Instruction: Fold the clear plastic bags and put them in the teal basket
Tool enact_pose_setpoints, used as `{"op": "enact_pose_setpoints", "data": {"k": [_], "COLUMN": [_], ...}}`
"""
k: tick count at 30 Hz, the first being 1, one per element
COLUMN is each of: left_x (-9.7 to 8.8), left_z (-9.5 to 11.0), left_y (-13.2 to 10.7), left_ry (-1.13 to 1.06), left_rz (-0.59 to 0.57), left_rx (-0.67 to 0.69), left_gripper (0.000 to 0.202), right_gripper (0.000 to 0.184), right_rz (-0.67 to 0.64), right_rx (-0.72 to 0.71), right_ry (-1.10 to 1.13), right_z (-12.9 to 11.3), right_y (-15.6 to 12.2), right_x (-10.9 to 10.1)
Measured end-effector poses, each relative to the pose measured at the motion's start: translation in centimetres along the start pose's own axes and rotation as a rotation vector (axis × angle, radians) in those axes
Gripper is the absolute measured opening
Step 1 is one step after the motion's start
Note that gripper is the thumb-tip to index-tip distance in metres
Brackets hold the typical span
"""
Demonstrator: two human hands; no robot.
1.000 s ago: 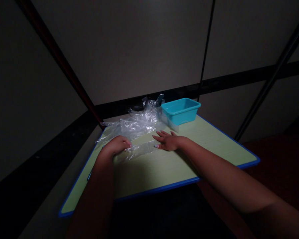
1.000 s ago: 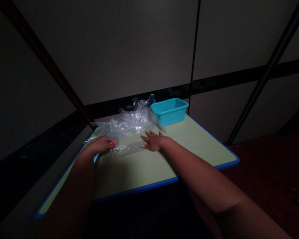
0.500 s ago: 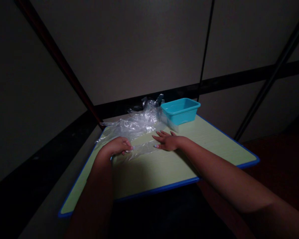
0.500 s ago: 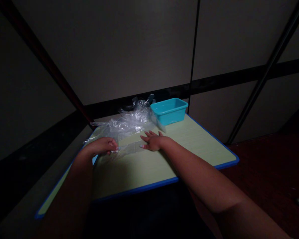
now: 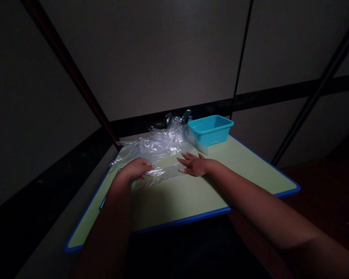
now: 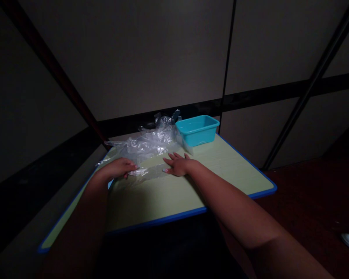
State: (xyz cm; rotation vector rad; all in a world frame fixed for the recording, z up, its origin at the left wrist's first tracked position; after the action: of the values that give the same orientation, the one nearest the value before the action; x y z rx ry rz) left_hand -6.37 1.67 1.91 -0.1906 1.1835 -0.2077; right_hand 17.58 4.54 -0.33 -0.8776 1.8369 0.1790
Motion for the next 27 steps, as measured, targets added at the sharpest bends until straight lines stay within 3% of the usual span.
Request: {"op": "enact_pose_setpoints", "data": {"k": [7, 15, 21, 27], "left_x": [0.5, 0.7, 0.6, 0.6], "left_z": [0.7, 0.5, 0.7, 1.2], "left_y": [0.5, 0.7, 0.2, 0.0], "left_ry": [-0.065, -0.049, -0.111, -0.085], "left_rz": [0.128, 0.117, 0.144, 0.105], "left_rx": [0.004, 0.088, 0.027, 0.114], "left_gripper": [0.028, 0.013, 0.024, 0.029], "right_gripper": [0.071, 0.07, 0.071, 0.071], "right_rz": [0.003, -0.005, -0.003, 0.0], "right_rx": [-0.003, 0.005, -0.005, 0.004], "right_ry": [-0.005, 0.0, 0.017, 0.014], "right_z": [0.1, -0.2, 0.1, 0.5], "right_y": [0.2, 0.0, 0.0, 0.5], "right_x": [0.1, 0.0, 0.0, 0.2]}}
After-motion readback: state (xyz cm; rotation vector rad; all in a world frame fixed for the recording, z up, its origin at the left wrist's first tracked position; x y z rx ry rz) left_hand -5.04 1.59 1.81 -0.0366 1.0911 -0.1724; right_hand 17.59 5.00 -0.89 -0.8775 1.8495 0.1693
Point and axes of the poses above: each hand's wrist, its own y-axis towards the middle knuckle, its own x-axis out of the palm, z = x × y, the point moved 3 cm from there along y, towards the middle knuckle, and after that the axes turned 14 degrees about y, right-handed, at the moved point
